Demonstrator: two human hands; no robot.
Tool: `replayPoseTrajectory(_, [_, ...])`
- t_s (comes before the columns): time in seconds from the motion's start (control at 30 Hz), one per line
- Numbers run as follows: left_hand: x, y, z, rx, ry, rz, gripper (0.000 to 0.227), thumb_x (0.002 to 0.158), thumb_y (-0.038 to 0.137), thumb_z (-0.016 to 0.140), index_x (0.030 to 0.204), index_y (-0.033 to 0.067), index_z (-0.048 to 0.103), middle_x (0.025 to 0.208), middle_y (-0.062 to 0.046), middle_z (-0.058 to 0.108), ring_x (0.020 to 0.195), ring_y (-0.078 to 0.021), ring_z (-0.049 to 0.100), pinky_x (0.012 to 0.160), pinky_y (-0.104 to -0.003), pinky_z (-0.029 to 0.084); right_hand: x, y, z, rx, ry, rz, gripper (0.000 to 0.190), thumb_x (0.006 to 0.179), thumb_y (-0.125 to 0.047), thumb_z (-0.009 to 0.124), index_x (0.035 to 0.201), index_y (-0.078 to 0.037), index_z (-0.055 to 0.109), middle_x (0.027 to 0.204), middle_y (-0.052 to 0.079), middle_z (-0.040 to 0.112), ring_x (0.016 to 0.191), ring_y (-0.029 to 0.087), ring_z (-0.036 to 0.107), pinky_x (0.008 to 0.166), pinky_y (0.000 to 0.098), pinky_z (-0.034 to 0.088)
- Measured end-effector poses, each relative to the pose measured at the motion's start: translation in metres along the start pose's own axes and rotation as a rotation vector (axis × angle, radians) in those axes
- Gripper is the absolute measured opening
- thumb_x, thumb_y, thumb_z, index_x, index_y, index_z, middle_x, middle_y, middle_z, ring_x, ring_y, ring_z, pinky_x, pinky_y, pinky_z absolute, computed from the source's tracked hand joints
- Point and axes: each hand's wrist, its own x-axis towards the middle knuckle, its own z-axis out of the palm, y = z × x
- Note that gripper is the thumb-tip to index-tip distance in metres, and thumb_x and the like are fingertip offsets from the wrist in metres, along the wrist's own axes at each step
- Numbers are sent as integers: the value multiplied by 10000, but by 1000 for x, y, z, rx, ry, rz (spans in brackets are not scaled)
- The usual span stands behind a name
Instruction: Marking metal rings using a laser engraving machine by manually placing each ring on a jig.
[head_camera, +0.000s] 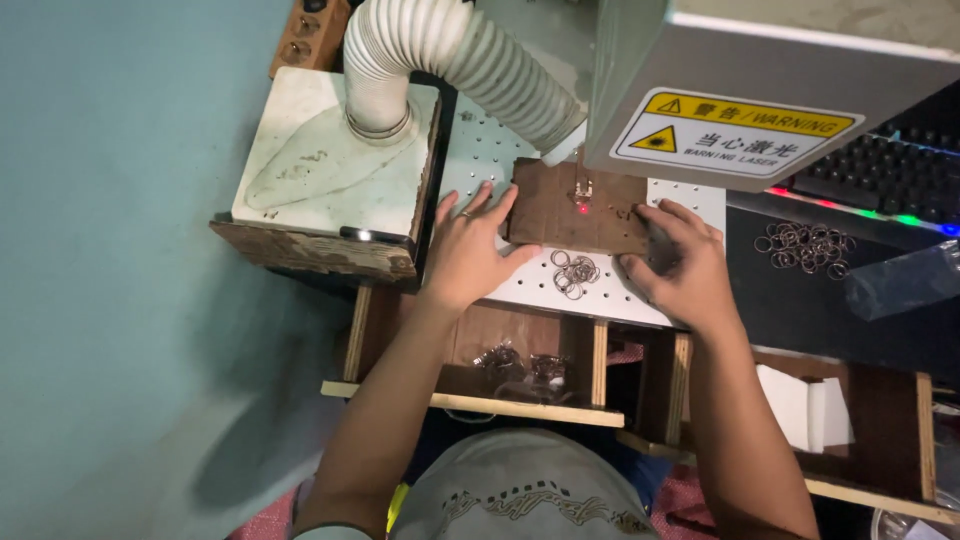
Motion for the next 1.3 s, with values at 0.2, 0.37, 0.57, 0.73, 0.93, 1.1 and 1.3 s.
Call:
replayPoseTrajectory(0.2, [0,-3,1,30,-8,22,826,834,515,769,1500,95,520,1339,-187,686,1455,-290,477,1226,-527,150,-1,-4,-3,33,21,7,604,757,-219,832,1316,-35,699,1193,181,728,1353,434,562,1095,548,327])
replayPoseTrajectory(0.37, [-1,-4,1,20,-26,24,813,844,480,767,1516,111,500,1351,-172,684,1460,-284,472,1224,-536,133,-1,-1,-1,39,25,6,611,734,-175,810,1314,-19,695,1204,192,725,1351,443,564,1094,559,336])
replayPoseTrajectory(0.57, [0,-7,4,29,-33,25,819,851,527,746,1520,127,495,1342,-152,695,1460,-270,473,1223,-526,115,0,-1,-2,53,23,16,607,719,-134,826,1300,-12,700,1193,191,728,1330,453,575,1099,574,335])
replayPoseTrajectory(0.73, [0,-7,4,12,-35,15,819,847,517,755,1521,130,496,1320,-146,707,1462,-268,469,1224,-525,107,1,-6,-5,61,19,5,595,727,-127,825,1294,3,700,1177,211,728,1314,468,580,1092,600,340])
replayPoseTrajectory(0.93, [0,-9,5,-1,-31,9,823,834,508,769,1519,140,500,1328,-147,701,1461,-270,470,1227,-524,105,1,-7,-5,65,16,1,595,726,-119,827,1292,10,695,1180,219,726,1312,474,579,1086,616,343])
replayPoseTrajectory(1.1, [0,-10,6,-2,-16,12,827,819,510,782,1512,147,511,1326,-146,701,1456,-265,477,1228,-514,115,0,-3,-4,62,22,-15,591,726,-127,835,1284,11,700,1177,211,730,1307,462,589,1083,593,350])
replayPoseTrajectory(1.3, [0,-10,6,-11,-12,16,827,814,503,788,1511,155,509,1300,-133,718,1457,-251,475,1232,-515,114,0,-3,-4,66,26,-20,598,722,-133,834,1287,8,699,1187,211,729,1311,464,585,1087,590,347])
